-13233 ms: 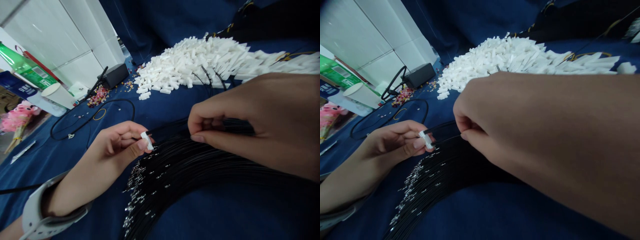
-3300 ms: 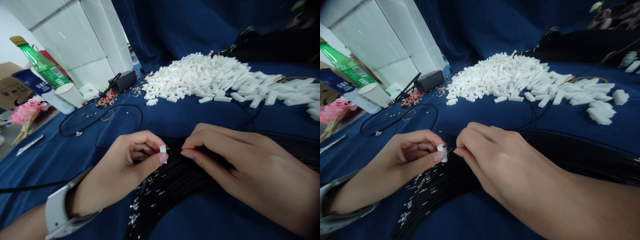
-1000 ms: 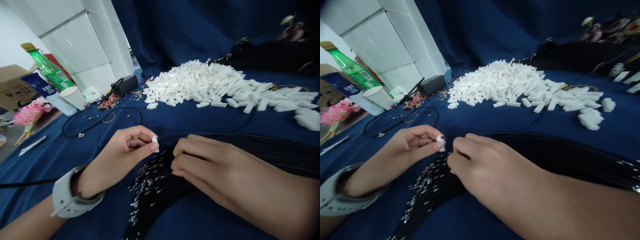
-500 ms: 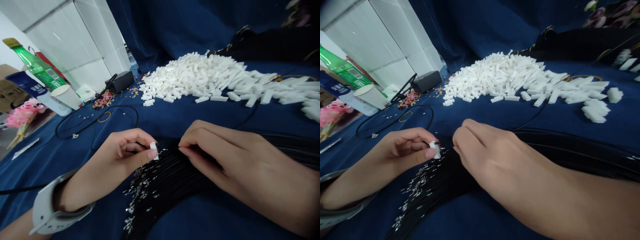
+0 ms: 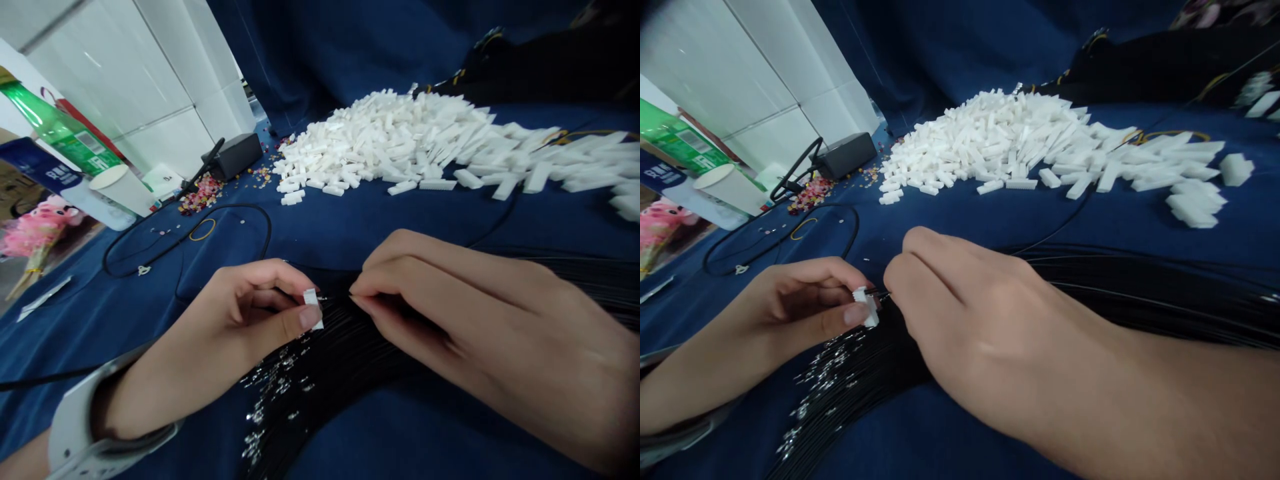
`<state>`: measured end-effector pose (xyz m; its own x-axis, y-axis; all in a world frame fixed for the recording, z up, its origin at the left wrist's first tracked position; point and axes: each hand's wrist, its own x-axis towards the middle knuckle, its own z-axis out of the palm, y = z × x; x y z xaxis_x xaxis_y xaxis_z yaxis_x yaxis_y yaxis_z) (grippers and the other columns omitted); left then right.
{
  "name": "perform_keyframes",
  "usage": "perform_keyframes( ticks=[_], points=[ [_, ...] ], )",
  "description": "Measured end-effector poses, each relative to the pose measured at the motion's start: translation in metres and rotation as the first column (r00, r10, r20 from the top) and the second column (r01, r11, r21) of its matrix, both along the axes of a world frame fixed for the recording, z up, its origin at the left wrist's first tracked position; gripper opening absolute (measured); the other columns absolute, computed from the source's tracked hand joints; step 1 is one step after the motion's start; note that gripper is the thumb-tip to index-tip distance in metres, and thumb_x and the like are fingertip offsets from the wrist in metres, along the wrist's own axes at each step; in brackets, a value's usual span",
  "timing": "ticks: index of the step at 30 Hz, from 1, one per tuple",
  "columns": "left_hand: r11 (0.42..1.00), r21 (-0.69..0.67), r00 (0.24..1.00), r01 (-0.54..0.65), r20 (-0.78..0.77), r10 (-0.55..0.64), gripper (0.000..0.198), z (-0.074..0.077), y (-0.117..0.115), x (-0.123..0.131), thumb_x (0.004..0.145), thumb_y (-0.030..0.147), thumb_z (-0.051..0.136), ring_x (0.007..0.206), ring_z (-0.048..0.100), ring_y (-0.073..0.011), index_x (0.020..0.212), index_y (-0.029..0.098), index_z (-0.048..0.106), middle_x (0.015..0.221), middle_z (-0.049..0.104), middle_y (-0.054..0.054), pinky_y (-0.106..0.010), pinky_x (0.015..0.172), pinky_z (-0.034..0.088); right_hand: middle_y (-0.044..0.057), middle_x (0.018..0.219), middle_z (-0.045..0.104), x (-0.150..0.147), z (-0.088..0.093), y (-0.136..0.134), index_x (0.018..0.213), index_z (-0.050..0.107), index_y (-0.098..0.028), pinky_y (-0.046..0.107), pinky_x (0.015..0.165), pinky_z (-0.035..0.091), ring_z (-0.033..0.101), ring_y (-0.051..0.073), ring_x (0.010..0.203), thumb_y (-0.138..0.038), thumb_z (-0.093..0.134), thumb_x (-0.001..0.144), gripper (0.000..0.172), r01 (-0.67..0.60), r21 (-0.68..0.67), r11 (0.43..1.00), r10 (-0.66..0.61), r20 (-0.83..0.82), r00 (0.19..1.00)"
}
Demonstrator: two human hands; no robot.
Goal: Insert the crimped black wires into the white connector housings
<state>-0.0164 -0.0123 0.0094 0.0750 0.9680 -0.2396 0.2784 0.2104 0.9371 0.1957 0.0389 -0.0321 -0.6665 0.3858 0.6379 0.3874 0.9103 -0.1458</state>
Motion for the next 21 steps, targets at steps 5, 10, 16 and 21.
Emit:
perform_keyframes(
  ticks=[5, 10, 16, 21],
  points=[
    [1.0, -0.013, 1.0, 0.02, 0.018, -0.02, 0.011, 0.0018, -0.0025, -0.0012, 0.077, 0.013, 0.083, 0.06, 0.057, -0.007, 0.079, 0.02, 0.075, 0.066, 0.069, 0.005, -0.01, 0.053, 0.044, 0.0, 0.085, 0.053, -0.0003, 0.0031, -0.0009, 0.088, 0.058, -0.014, 0.024, 0.063, 0.036, 0.043, 0.007, 0.069, -0.009, 0.047, 0.097, 0.016, -0.032, 0.063, 0.997, 0.032, -0.001, 0.999],
    [1.0, -0.021, 0.999, 0.022, 0.048, -0.021, 0.011, 0.0029, -0.0036, -0.0009, 0.077, 0.012, 0.083, 0.06, 0.058, -0.0062, 0.079, 0.02, 0.076, 0.067, 0.069, 0.006, -0.009, 0.054, 0.044, 0.002, 0.085, 0.051, 0.0026, 0.0039, 0.0019, 0.088, 0.06, -0.014, 0.026, 0.062, 0.035, 0.043, 0.009, 0.071, -0.007, 0.047, 0.094, 0.016, -0.087, 0.028, 0.996, 0.086, 0.026, 0.996],
    [1.0, -0.005, 1.0, -0.004, 0.029, 0.004, 0.012, -0.0003, -0.0029, 0.0002, 0.074, 0.011, 0.084, 0.06, 0.059, -0.0067, 0.076, 0.02, 0.076, 0.066, 0.07, 0.005, -0.009, 0.053, 0.044, 0.002, 0.081, 0.051, 0.0005, 0.0047, 0.0014, 0.088, 0.061, -0.014, 0.027, 0.059, 0.034, 0.044, 0.011, 0.068, -0.003, 0.047, 0.089, 0.019, -0.068, 0.045, 0.997, 0.065, 0.063, 0.996],
    [1.0, 0.022, 0.999, -0.01, 0.053, 0.009, 0.017, -0.005, -0.007, 0.0026, 0.075, 0.008, 0.083, 0.061, 0.06, -0.0063, 0.078, 0.024, 0.079, 0.066, 0.071, 0.007, -0.008, 0.055, 0.045, 0.002, 0.077, 0.052, -0.0031, 0.0044, -0.0017, 0.083, 0.058, -0.015, 0.025, 0.057, 0.035, 0.045, 0.011, 0.064, -0.002, 0.046, 0.09, 0.019, -0.06, 0.092, 0.994, 0.056, 0.043, 0.997]
  ],
)
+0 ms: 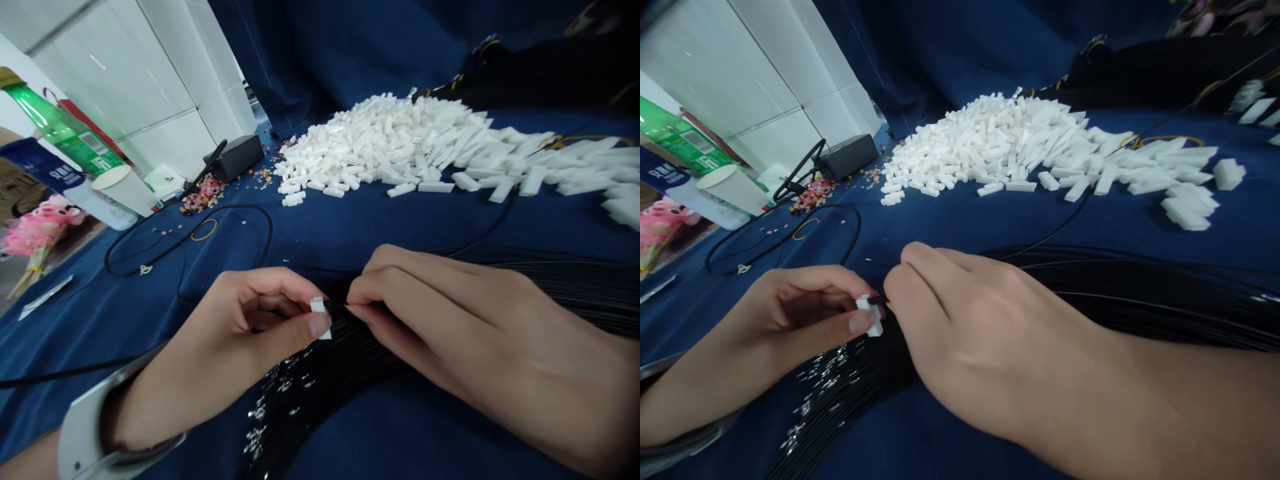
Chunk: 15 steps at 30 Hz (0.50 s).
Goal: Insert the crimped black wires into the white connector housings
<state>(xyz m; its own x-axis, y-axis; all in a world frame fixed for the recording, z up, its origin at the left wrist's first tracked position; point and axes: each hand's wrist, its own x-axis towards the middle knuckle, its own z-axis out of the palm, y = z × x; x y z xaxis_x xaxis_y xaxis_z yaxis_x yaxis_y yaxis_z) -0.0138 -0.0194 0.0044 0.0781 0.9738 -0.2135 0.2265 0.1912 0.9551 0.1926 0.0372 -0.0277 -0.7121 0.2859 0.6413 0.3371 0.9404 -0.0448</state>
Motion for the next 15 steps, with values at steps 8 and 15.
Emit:
perform_keyframes(
  ticks=[8, 15],
  points=[
    [0.999, 0.016, 0.999, -0.028, -0.015, 0.028, 0.019, 0.003, -0.003, 0.005, 0.072, 0.007, 0.084, 0.059, 0.063, -0.008, 0.075, 0.025, 0.08, 0.064, 0.074, 0.007, -0.01, 0.054, 0.048, 0.003, 0.075, 0.055, -0.001, 0.004, -0.004, 0.075, 0.057, -0.015, 0.026, 0.06, 0.037, 0.044, 0.011, 0.065, -0.002, 0.042, 0.093, 0.027, -0.047, -0.024, 0.999, 0.046, -0.044, 0.998],
    [0.961, 0.225, 0.98, -0.161, -0.076, 0.182, 0.021, 0.005, 0.008, -0.002, 0.069, 0.005, 0.087, 0.066, 0.07, -0.0077, 0.077, 0.023, 0.078, 0.07, 0.078, 0.007, -0.009, 0.061, 0.053, 0.003, 0.081, 0.055, -0.003, 0.001, 0.0, 0.074, 0.061, -0.016, 0.03, 0.068, 0.034, 0.042, 0.013, 0.074, -0.006, 0.048, 0.093, 0.026, -0.081, 0.02, 0.997, 0.081, 0.007, 0.997]
  ],
)
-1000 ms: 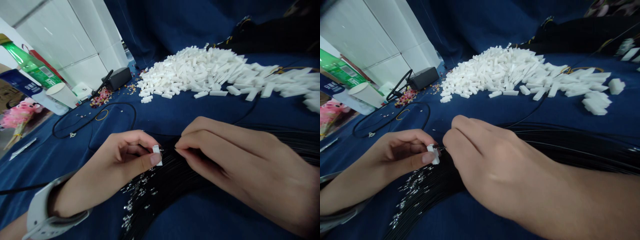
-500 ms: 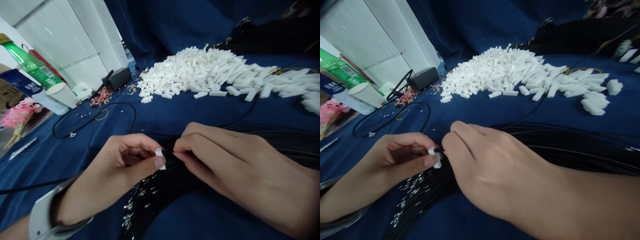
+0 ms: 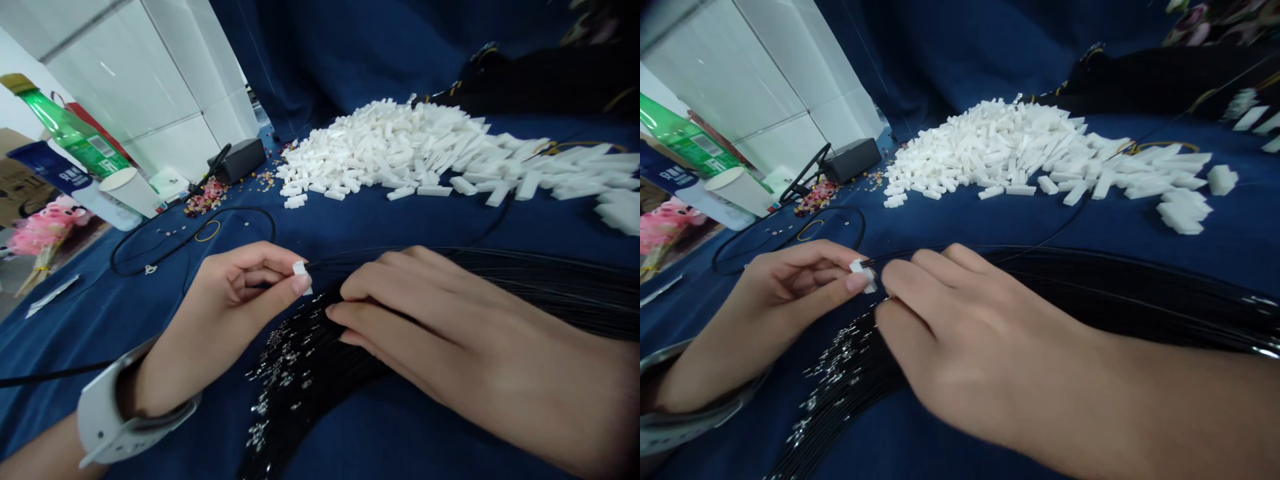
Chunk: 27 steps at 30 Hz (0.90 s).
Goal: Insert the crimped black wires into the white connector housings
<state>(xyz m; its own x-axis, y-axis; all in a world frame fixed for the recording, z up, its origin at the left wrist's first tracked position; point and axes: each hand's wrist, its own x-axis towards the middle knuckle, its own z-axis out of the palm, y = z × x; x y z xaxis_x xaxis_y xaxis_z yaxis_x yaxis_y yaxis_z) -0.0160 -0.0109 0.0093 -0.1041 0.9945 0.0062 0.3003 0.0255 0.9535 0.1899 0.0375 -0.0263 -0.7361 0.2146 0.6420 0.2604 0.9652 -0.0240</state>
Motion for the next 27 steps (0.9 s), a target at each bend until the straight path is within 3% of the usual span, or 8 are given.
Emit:
perform_keyframes(
  ticks=[3, 6, 11, 16, 21, 27],
  points=[
    [0.999, -0.035, 1.0, -0.003, -0.01, 0.003, 0.02, -0.002, 0.002, -0.003, 0.068, 0.008, 0.088, 0.066, 0.07, -0.0076, 0.079, 0.022, 0.077, 0.07, 0.078, 0.006, -0.009, 0.062, 0.053, 0.004, 0.087, 0.058, 0.003, -0.002, 0.004, 0.082, 0.063, -0.015, 0.03, 0.07, 0.036, 0.046, 0.015, 0.08, -0.004, 0.054, 0.088, 0.015, -0.043, -0.024, 0.999, 0.046, 0.116, 0.992],
    [0.996, -0.081, 0.999, 0.037, -0.014, -0.038, 0.019, -0.004, 0.002, -0.004, 0.07, 0.01, 0.088, 0.068, 0.07, -0.0083, 0.081, 0.021, 0.077, 0.071, 0.078, 0.005, -0.01, 0.062, 0.053, 0.005, 0.09, 0.058, 0.007, -0.002, 0.006, 0.085, 0.063, -0.014, 0.03, 0.069, 0.035, 0.046, 0.015, 0.081, 0.001, 0.053, 0.083, 0.018, -0.05, -0.021, 0.999, 0.052, 0.118, 0.992],
    [0.99, -0.122, 0.998, 0.067, 0.01, -0.066, 0.017, -0.003, 0.001, -0.004, 0.072, 0.011, 0.086, 0.065, 0.069, -0.0075, 0.083, 0.019, 0.077, 0.071, 0.077, 0.004, -0.009, 0.06, 0.052, 0.005, 0.091, 0.055, 0.01, -0.001, 0.01, 0.09, 0.06, -0.012, 0.031, 0.072, 0.039, 0.047, 0.015, 0.082, 0.008, 0.047, 0.077, 0.027, 0.057, 0.039, 0.998, -0.06, 0.06, 0.996],
    [0.976, -0.185, 0.993, 0.115, 0.044, -0.109, 0.016, -0.002, 0.001, -0.004, 0.071, 0.007, 0.086, 0.062, 0.067, -0.0058, 0.079, 0.019, 0.078, 0.067, 0.076, 0.005, -0.006, 0.057, 0.049, 0.003, 0.089, 0.053, 0.007, -0.002, 0.013, 0.091, 0.06, -0.012, 0.031, 0.071, 0.039, 0.047, 0.014, 0.079, 0.006, 0.048, 0.082, 0.024, 0.104, 0.084, 0.991, -0.109, 0.051, 0.993],
    [0.979, -0.157, 0.991, 0.131, 0.043, -0.126, 0.014, -0.004, -0.001, -0.005, 0.073, 0.009, 0.084, 0.059, 0.066, -0.0046, 0.08, 0.02, 0.078, 0.066, 0.076, 0.006, -0.005, 0.055, 0.049, 0.003, 0.088, 0.051, 0.007, -0.004, 0.009, 0.089, 0.061, -0.012, 0.03, 0.072, 0.038, 0.047, 0.014, 0.082, 0.003, 0.052, 0.085, 0.018, 0.092, 0.13, 0.987, -0.099, 0.049, 0.994],
    [0.979, -0.151, 0.99, 0.134, 0.056, -0.127, 0.013, -0.004, 0.001, -0.005, 0.073, 0.008, 0.083, 0.057, 0.065, -0.0038, 0.08, 0.018, 0.078, 0.064, 0.075, 0.007, -0.004, 0.054, 0.049, 0.003, 0.088, 0.052, 0.009, -0.005, 0.008, 0.088, 0.061, -0.012, 0.031, 0.072, 0.039, 0.047, 0.013, 0.081, -0.001, 0.052, 0.089, 0.014, 0.084, 0.097, 0.992, -0.089, 0.05, 0.995]
  ],
)
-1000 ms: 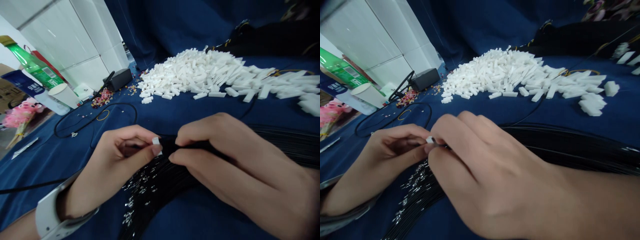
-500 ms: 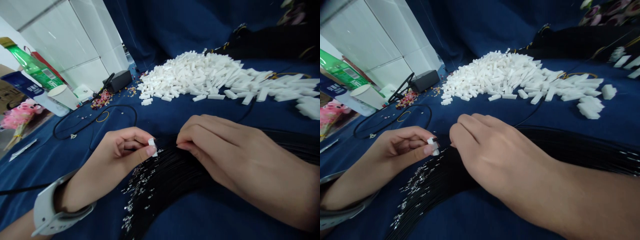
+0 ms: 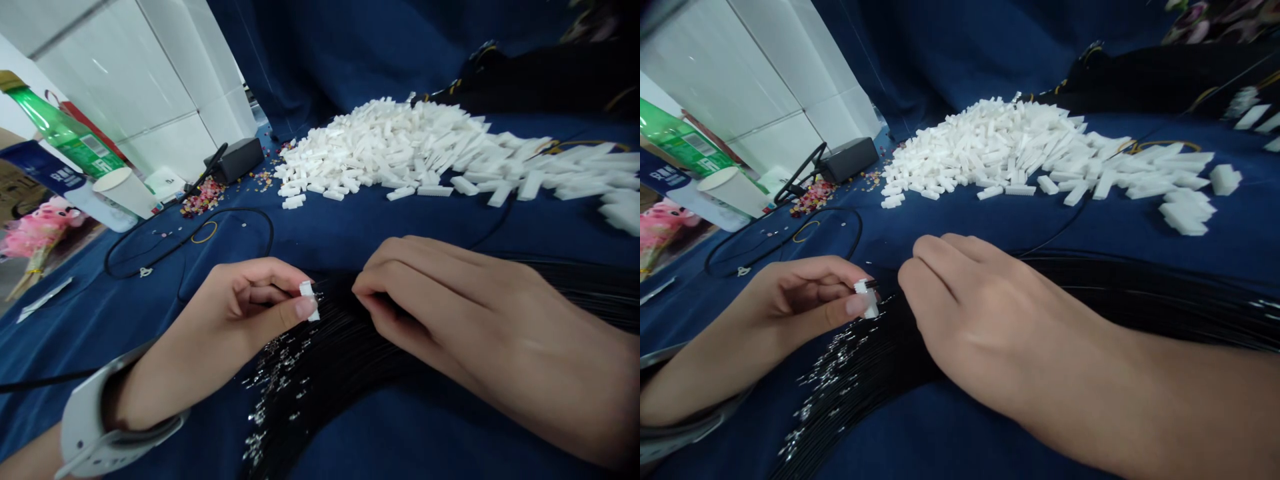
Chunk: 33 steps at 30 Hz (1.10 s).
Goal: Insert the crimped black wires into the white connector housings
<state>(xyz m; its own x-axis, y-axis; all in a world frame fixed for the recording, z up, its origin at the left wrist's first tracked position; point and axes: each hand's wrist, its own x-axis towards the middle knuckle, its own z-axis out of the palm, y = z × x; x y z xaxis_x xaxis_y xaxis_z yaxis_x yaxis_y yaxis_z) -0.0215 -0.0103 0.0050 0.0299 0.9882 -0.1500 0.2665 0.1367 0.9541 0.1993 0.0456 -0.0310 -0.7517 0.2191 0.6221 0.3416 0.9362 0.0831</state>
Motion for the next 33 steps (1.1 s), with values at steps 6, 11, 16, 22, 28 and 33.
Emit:
perform_keyframes(
  ticks=[6, 11, 16, 22, 28, 33],
  points=[
    [0.999, 0.028, 0.999, 0.015, -0.029, -0.014, 0.01, 0.0, 0.001, 0.0, 0.075, 0.011, 0.082, 0.058, 0.066, -0.0037, 0.081, 0.019, 0.078, 0.065, 0.076, 0.006, -0.004, 0.054, 0.049, 0.004, 0.087, 0.052, 0.001, 0.001, -0.002, 0.088, 0.063, -0.011, 0.031, 0.07, 0.038, 0.048, 0.014, 0.081, 0.0, 0.052, 0.089, 0.015, 0.014, 0.026, 1.0, -0.014, 0.01, 1.0],
    [0.999, 0.036, 1.0, 0.013, -0.026, -0.012, 0.01, 0.0, 0.001, 0.001, 0.076, 0.012, 0.082, 0.057, 0.066, -0.0038, 0.081, 0.019, 0.078, 0.064, 0.075, 0.006, -0.004, 0.053, 0.049, 0.004, 0.089, 0.053, -0.002, 0.001, 0.0, 0.089, 0.064, -0.01, 0.031, 0.071, 0.039, 0.048, 0.014, 0.081, 0.002, 0.051, 0.087, 0.018, 0.001, 0.007, 1.0, -0.001, 0.029, 1.0],
    [0.999, 0.051, 0.999, -0.008, -0.048, 0.01, 0.007, 0.0, 0.001, 0.001, 0.076, 0.013, 0.081, 0.055, 0.065, -0.0041, 0.081, 0.017, 0.077, 0.063, 0.074, 0.006, -0.005, 0.052, 0.049, 0.004, 0.089, 0.053, -0.001, 0.0, 0.001, 0.089, 0.065, -0.01, 0.031, 0.07, 0.039, 0.048, 0.014, 0.082, 0.002, 0.051, 0.086, 0.018, -0.014, 0.032, 0.999, 0.013, 0.027, 1.0],
    [0.995, 0.104, 0.992, 0.001, -0.123, 0.012, 0.005, -0.003, -0.004, 0.005, 0.078, 0.015, 0.079, 0.059, 0.068, -0.0046, 0.079, 0.02, 0.078, 0.066, 0.075, 0.006, -0.004, 0.054, 0.049, 0.005, 0.089, 0.055, 0.0, 0.002, -0.001, 0.088, 0.066, -0.01, 0.031, 0.071, 0.04, 0.049, 0.015, 0.082, 0.003, 0.051, 0.084, 0.02, -0.028, 0.035, 0.999, 0.026, 0.041, 0.999],
    [0.989, 0.149, 0.984, 0.01, -0.18, 0.017, 0.007, -0.005, -0.006, 0.01, 0.078, 0.015, 0.076, 0.055, 0.066, -0.0056, 0.075, 0.021, 0.079, 0.063, 0.075, 0.005, -0.005, 0.051, 0.048, 0.005, 0.083, 0.056, -0.004, 0.003, 0.0, 0.088, 0.068, -0.01, 0.03, 0.072, 0.042, 0.051, 0.015, 0.081, 0.006, 0.049, 0.084, 0.025, -0.055, 0.069, 0.996, 0.053, 0.021, 0.998],
    [0.988, 0.153, 0.981, 0.03, -0.196, 0.0, 0.006, -0.006, -0.006, 0.009, 0.079, 0.018, 0.077, 0.057, 0.068, -0.0074, 0.075, 0.022, 0.078, 0.064, 0.076, 0.004, -0.007, 0.051, 0.05, 0.006, 0.091, 0.057, -0.003, 0.004, -0.004, 0.089, 0.065, -0.011, 0.029, 0.072, 0.04, 0.049, 0.014, 0.081, -0.002, 0.047, 0.091, 0.02, -0.029, -0.011, 1.0, 0.029, -0.017, 0.999]
  ],
)
